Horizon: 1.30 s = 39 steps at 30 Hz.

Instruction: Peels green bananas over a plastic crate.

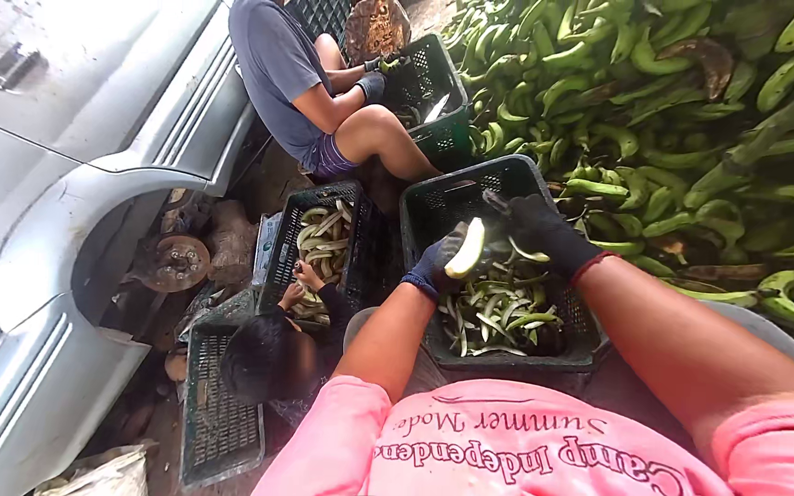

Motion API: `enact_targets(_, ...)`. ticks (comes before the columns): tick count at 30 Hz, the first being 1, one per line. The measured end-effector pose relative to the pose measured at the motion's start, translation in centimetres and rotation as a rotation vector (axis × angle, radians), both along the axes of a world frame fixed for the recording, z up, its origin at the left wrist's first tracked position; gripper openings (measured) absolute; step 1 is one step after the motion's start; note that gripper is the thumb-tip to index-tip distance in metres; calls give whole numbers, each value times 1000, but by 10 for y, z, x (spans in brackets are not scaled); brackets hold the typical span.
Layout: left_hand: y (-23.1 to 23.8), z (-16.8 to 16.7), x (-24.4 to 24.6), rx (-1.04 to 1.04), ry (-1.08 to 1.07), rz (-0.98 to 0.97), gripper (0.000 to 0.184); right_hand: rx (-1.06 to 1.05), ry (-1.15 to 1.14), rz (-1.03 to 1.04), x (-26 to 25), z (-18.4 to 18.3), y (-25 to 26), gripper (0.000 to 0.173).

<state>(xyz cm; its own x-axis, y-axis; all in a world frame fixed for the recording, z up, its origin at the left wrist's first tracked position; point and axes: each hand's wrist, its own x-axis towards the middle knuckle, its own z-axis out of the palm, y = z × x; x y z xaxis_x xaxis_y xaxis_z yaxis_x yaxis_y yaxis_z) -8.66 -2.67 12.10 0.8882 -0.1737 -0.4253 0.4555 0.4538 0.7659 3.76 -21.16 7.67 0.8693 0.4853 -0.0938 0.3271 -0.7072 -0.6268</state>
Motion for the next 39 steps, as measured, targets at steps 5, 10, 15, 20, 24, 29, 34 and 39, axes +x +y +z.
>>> enact_targets(5,20,-2,13,470,-32,336,60,293,-198,225,-58,47,9,33)
enact_targets(10,13,-9,18,450,-44,504,51,288,-355,368,-90,32,16,36)
enact_targets(15,6,1,7,702,-140,130,44,42,-151,248,-45,18,11,34)
enact_targets(20,4,9,-4,353,-43,-119,48,44,-17,104,-10,11,-4,23)
enact_targets(24,12,-3,8,180,-83,153,57,192,-81,75,-29,45,-2,35)
enact_targets(29,18,-11,21,163,-48,573,48,357,-282,242,-85,44,12,41)
enact_targets(34,9,-11,17,66,-134,508,39,292,-358,251,-72,27,13,35)
enact_targets(39,2,0,13,-5,-110,449,37,176,-279,254,-59,32,9,30)
